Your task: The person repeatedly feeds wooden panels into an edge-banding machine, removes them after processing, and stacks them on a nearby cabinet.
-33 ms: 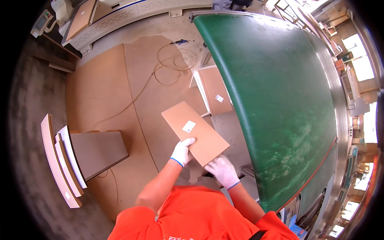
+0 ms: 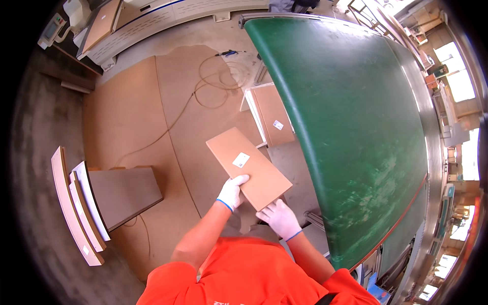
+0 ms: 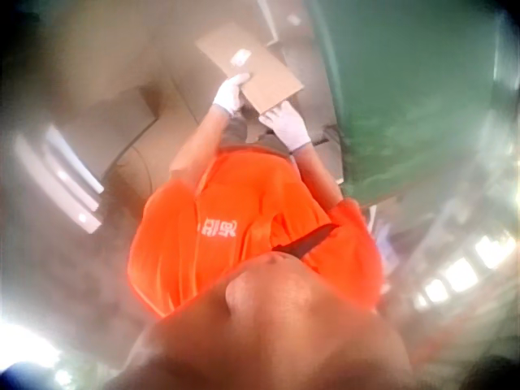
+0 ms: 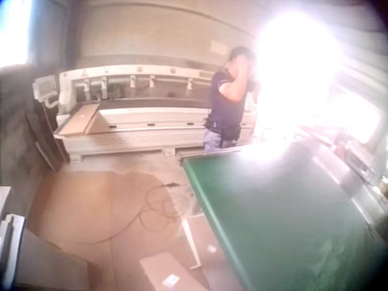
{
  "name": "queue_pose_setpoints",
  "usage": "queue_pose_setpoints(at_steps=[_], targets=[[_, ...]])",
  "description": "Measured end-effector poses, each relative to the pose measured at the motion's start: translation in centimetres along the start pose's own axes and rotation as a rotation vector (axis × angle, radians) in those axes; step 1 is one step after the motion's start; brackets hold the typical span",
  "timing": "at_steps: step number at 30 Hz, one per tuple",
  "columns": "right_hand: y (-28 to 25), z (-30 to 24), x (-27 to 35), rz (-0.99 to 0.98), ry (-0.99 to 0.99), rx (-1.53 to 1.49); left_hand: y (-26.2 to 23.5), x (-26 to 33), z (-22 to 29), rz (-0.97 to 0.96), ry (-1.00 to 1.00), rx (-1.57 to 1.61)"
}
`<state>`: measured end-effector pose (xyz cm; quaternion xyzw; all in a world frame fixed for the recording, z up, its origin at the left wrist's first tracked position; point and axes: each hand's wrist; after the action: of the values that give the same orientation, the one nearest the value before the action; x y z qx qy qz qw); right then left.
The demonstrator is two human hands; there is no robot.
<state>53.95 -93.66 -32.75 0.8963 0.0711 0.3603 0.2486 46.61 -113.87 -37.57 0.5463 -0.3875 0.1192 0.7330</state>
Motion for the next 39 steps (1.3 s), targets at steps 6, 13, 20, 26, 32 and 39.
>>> queue_pose_setpoints(at_steps=[6,13,20,26,32,39], targets=[[-2.8,2.8,-10.5,0.455,-0.029,-0.252,-2.8,-3.8,0.5,-0.024,-0.016,-0.446],[-11.8,3.3,-22.5,0.612,-0.073,-0.380,-20.1,4.8,4.3,0.409,0.128,-0.501],[-14.3,-3.4,-28.4,0.585,-0.134,-0.125,-40.5,19.0,4.5,1.052,0.252,-0.645],[-16.3,3.6,-25.9,0.073,-0.174,0.211,-44.0,17.3,-0.1,0.966,0.122,-0.692],[-11.8,5.2,-4.0,0.179,0.200,0.280,-29.4,4.9,-0.4,0.492,0.217,-1.060],[-17.0,-2.2,17.8,0.438,-0.260,0.335,-16.2,-2.0,-2.9,0.233,0.329,-1.242]])
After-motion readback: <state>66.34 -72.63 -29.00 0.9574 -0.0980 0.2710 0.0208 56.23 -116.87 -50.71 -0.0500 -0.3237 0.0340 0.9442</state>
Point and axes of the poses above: each hand's wrist, its own x-axis away from the middle knuckle, its own y-axis out of the palm, z = x × y, and after that the axes turned 12 degrees about x, right-handed
